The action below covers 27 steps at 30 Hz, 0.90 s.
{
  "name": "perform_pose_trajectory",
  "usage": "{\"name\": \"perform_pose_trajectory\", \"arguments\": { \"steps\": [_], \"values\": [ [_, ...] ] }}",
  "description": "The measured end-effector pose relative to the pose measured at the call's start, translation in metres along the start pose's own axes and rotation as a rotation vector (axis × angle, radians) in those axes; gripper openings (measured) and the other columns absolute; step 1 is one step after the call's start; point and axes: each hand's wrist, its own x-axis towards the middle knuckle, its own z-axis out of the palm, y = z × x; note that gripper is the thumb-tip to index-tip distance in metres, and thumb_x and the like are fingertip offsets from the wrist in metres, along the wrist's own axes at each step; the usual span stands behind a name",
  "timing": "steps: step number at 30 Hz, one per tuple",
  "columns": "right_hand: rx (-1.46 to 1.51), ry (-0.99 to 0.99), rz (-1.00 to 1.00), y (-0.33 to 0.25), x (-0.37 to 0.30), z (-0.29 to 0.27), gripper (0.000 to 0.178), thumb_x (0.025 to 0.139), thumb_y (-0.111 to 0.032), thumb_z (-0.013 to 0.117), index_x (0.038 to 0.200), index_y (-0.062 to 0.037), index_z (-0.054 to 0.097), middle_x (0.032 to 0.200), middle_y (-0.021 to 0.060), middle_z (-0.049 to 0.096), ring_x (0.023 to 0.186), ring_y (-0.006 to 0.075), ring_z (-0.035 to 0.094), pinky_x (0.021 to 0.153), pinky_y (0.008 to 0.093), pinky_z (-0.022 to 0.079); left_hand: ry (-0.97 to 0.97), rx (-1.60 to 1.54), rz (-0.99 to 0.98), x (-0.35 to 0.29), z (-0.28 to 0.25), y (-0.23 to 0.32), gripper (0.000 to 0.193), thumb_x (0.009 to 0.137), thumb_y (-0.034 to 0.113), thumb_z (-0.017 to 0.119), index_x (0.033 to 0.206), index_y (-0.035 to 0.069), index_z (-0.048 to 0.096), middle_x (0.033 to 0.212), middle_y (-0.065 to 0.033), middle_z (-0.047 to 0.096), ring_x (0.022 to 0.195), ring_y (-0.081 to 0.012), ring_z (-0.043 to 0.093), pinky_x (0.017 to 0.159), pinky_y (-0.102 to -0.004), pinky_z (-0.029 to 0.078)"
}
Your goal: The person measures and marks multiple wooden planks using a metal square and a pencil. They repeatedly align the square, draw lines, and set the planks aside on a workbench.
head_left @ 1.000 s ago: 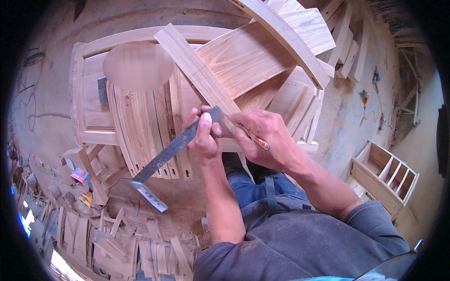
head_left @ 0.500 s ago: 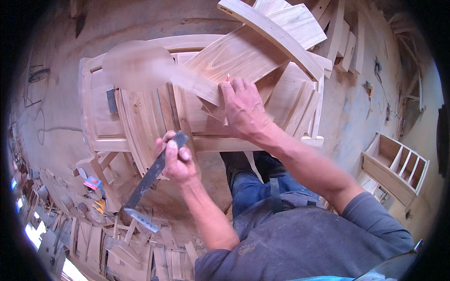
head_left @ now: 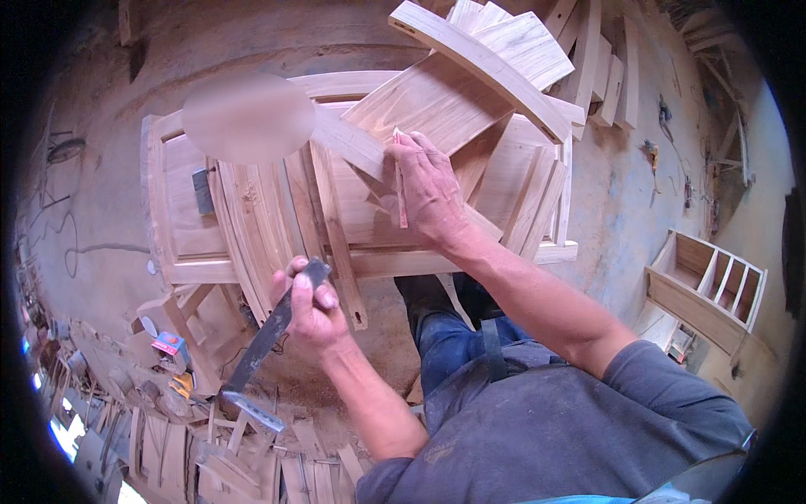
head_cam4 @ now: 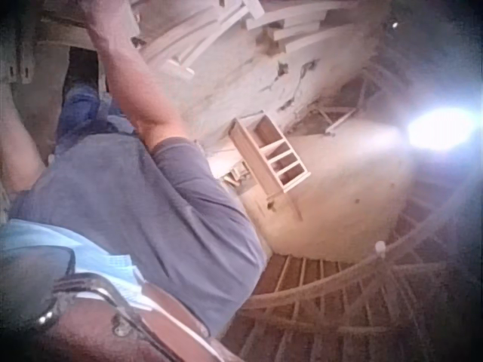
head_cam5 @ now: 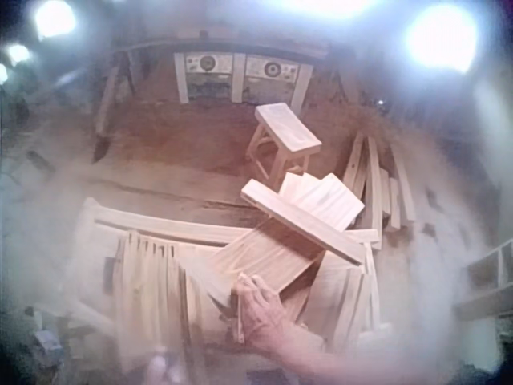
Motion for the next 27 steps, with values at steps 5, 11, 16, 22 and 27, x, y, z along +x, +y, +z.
{"name": "perform_pose_trajectory", "arguments": {
  "steps": [5,11,16,22,27],
  "values": [
    [0.16,0.025,-0.05,0.002,0.018,0.015,0.063,0.077,-0.006,0.08,0.132,-0.0019,0.05,0.136,0.0299,0.056,0.134,0.0462,0.053,0.113,0.0494,0.043,-0.026,-0.033,-0.083,0.008,0.01,-0.026,0.04,0.095,-0.004,0.062,0.126,0.02,0.074,0.116,-0.0189,0.071,0.055,-0.0104,0.054,0.046,-0.0185,0.046],
    [0.455,-0.018,0.243,-0.024,0.041,-0.002,0.058,0.079,-0.009,0.077,0.131,0.0001,0.05,0.128,0.0288,0.058,0.121,0.0443,0.059,0.104,0.0478,0.048,0.014,-0.099,-0.167,0.04,0.033,-0.061,0.038,0.095,-0.004,0.061,0.126,0.016,0.07,0.112,-0.018,0.073,0.054,-0.0127,0.057,0.043,-0.0215,0.045],
    [0.421,0.005,0.179,0.004,-0.008,-0.023,0.063,0.077,-0.009,0.078,0.133,-0.0011,0.051,0.13,0.0267,0.058,0.122,0.044,0.059,0.105,0.0466,0.048,0.049,-0.113,-0.194,0.06,0.062,-0.083,0.036,0.094,-0.004,0.064,0.126,0.013,0.068,0.11,-0.0192,0.074,0.055,-0.0149,0.06,0.043,-0.024,0.047],
    [0.359,-0.052,0.048,0.003,-0.029,-0.022,0.071,0.07,-0.001,0.081,0.134,-0.0031,0.05,0.139,0.0261,0.055,0.137,0.0454,0.05,0.116,0.0505,0.04,0.0,-0.116,-0.166,0.08,0.078,-0.101,0.035,0.094,-0.003,0.065,0.124,0.015,0.069,0.105,-0.0178,0.075,0.055,-0.0151,0.06,0.043,-0.0239,0.045],
    [0.376,-0.048,0.04,0.005,-0.021,-0.035,0.064,0.078,-0.011,0.082,0.135,-0.0032,0.053,0.139,0.0263,0.057,0.135,0.045,0.052,0.114,0.0488,0.042,-0.02,-0.109,-0.149,0.09,0.077,-0.107,0.035,0.095,-0.002,0.064,0.124,0.016,0.069,0.106,-0.0172,0.075,0.054,-0.0148,0.06,0.042,-0.0258,0.047]
  ]
}}
